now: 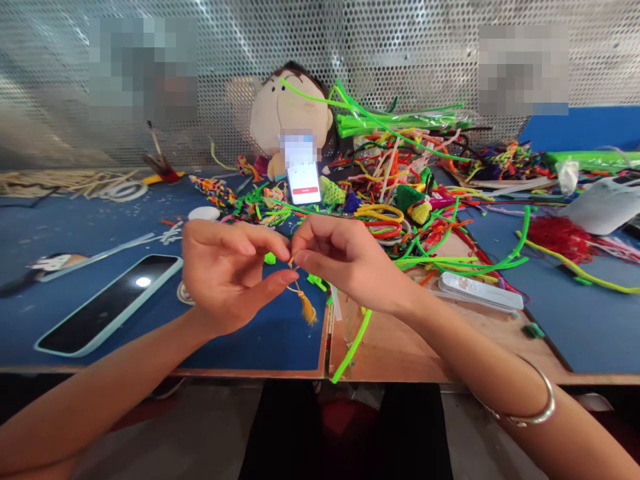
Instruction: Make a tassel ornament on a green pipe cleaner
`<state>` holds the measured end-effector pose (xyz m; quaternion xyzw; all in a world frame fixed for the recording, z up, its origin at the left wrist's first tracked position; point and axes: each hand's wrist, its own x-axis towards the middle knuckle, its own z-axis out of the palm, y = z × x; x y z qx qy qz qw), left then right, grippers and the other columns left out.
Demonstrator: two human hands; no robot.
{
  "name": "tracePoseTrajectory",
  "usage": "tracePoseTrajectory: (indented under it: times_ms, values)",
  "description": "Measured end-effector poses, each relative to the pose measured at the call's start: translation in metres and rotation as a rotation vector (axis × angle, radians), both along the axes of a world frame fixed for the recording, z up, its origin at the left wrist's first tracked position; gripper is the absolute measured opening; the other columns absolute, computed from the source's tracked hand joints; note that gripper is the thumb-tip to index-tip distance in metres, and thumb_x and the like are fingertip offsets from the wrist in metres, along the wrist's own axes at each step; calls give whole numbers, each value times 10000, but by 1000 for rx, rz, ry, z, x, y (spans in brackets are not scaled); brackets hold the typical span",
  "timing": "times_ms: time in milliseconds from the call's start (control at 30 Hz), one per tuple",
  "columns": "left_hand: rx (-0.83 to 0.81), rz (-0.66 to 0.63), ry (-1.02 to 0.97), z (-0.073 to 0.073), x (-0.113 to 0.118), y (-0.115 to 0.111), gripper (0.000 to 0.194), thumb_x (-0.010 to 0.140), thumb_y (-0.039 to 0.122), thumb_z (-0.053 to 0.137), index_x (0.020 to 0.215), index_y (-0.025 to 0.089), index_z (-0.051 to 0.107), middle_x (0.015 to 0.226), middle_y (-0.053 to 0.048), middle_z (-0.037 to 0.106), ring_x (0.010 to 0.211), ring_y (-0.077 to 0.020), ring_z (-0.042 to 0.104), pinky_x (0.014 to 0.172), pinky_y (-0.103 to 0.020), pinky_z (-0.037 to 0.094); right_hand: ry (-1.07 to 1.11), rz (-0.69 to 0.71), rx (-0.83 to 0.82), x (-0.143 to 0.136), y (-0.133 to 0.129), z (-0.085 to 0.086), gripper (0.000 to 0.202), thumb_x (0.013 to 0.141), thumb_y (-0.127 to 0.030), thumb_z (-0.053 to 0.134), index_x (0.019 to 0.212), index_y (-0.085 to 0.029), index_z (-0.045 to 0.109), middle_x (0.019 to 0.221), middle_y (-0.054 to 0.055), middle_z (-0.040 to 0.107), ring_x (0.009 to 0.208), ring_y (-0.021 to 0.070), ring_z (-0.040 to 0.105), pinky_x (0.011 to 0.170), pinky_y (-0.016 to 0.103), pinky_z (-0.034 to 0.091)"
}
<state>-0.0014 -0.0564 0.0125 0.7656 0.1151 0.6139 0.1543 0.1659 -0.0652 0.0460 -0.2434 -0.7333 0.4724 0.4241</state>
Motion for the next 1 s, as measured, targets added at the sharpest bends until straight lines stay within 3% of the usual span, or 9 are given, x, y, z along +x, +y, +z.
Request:
tracePoseTrajectory:
  times_ms: [167,300,567,733,1000]
  values:
    - [2,36,-21,-1,2,0,304,809,180,660,904,232,375,780,56,591,731,-69,645,656,-209,557,-3,1,14,-1,1,-1,238,827,-335,624,729,-142,527,594,-55,392,532,48,320,470,212,224]
    - [40,140,-29,-3,1,-2,290,816,167,641,904,229,371,799,41,628,736,-92,667,648,-238,570,-21,-35,40,0,1,-1,210,823,-309,625,738,-144,528,613,-45,418,551,54,357,486,211,261]
    - [118,282,16,-4,-2,-2,263,806,141,620,826,215,368,787,22,653,691,-97,659,623,-254,565,-114,-159,214,-1,-3,2,114,821,-195,593,734,-144,540,647,-23,488,598,70,426,537,216,335]
    - [144,257,51,-3,-5,-1,248,797,113,597,840,225,380,804,14,661,696,-113,657,636,-292,567,-111,-184,253,-2,-3,0,161,807,-269,646,751,-147,557,679,-7,537,648,90,486,576,231,379]
    - [183,170,48,-2,-6,5,232,774,95,604,818,220,413,786,30,658,684,-96,639,619,-263,553,-112,-163,299,-2,-4,-1,113,837,-216,590,753,-149,558,672,-10,539,635,88,484,574,230,381]
